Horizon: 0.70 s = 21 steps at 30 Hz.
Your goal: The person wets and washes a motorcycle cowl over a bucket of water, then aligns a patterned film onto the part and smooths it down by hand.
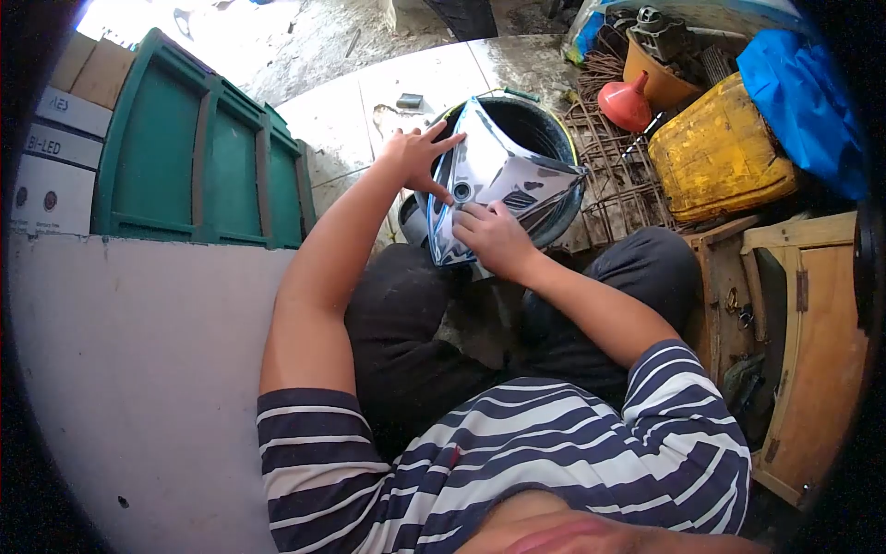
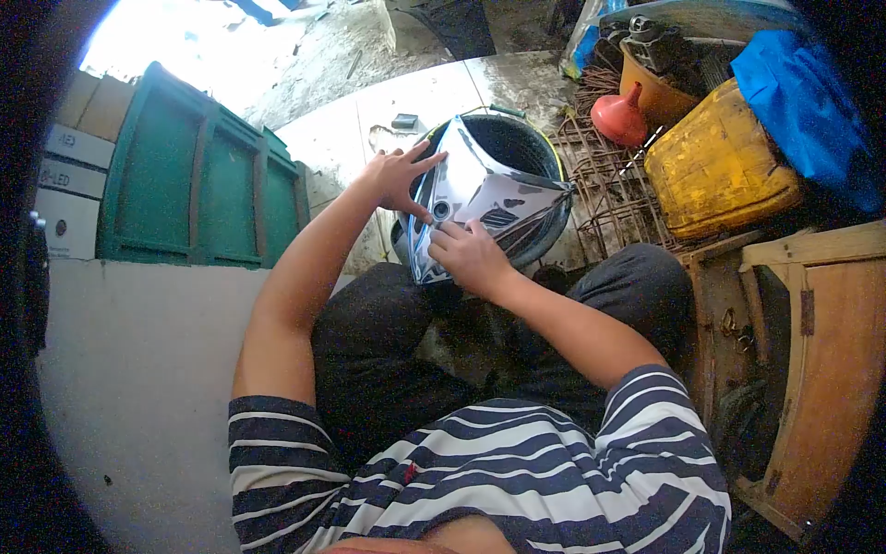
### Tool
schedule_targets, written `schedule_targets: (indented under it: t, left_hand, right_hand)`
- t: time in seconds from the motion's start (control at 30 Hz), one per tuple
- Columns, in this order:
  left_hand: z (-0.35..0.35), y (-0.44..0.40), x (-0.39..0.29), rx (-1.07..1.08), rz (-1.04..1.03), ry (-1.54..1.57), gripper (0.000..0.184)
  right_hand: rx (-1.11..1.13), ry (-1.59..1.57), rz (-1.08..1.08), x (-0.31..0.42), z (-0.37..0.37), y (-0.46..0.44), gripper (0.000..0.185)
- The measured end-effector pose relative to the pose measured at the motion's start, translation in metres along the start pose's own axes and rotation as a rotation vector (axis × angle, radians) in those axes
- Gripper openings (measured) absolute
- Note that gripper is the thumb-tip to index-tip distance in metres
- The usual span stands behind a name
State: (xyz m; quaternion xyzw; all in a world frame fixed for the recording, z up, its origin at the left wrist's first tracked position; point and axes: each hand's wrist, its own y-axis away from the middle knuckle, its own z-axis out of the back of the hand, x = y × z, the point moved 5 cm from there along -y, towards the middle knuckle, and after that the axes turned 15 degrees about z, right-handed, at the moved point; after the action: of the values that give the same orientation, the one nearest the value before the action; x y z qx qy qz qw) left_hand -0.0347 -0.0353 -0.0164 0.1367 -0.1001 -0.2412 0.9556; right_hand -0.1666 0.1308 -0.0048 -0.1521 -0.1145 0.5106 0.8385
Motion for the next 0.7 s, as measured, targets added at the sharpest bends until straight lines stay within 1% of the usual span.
schedule_targets:
  t: [0.1,0.2,0.23,0.27,0.33,0.43,0.53,0.57,0.67,0.7]
  left_hand:
    - [-0.006,0.001,0.000,0.004,0.012,0.003,0.140]
    - [0.001,0.001,-0.001,0.013,0.001,0.016,0.142]
    - [0.001,0.001,-0.001,0.016,-0.006,0.019,0.142]
    - [0.000,0.001,0.000,0.021,-0.012,0.022,0.142]
    - [0.000,0.001,0.001,-0.002,-0.015,0.030,0.142]
    - [-0.003,0.001,0.001,-0.012,-0.008,0.022,0.142]
    - [-0.003,0.000,0.000,0.014,0.000,0.017,0.141]
    - [-0.002,-0.001,-0.001,0.015,-0.004,0.016,0.141]
    - [-0.003,-0.001,0.000,0.013,-0.005,0.011,0.142]
    - [-0.002,-0.001,0.000,0.015,-0.001,0.009,0.142]
  right_hand:
    - [0.074,0.022,-0.179,-0.036,0.000,0.006,0.018]
    - [-0.027,0.066,-0.358,-0.063,0.015,0.012,0.019]
    - [0.124,0.097,-0.335,-0.054,0.005,0.011,0.019]
    - [0.103,0.139,-0.239,-0.037,-0.001,0.010,0.020]
    - [0.133,0.062,-0.077,-0.007,-0.002,0.002,0.020]
    - [0.060,0.037,-0.150,-0.023,0.001,0.005,0.020]
    - [-0.020,0.060,-0.373,-0.065,0.016,0.012,0.020]
    - [-0.066,0.052,-0.368,-0.067,0.018,0.013,0.020]
    - [0.052,0.163,-0.218,-0.031,-0.010,0.011,0.019]
    - [0.150,0.014,-0.133,-0.014,-0.005,0.004,0.020]
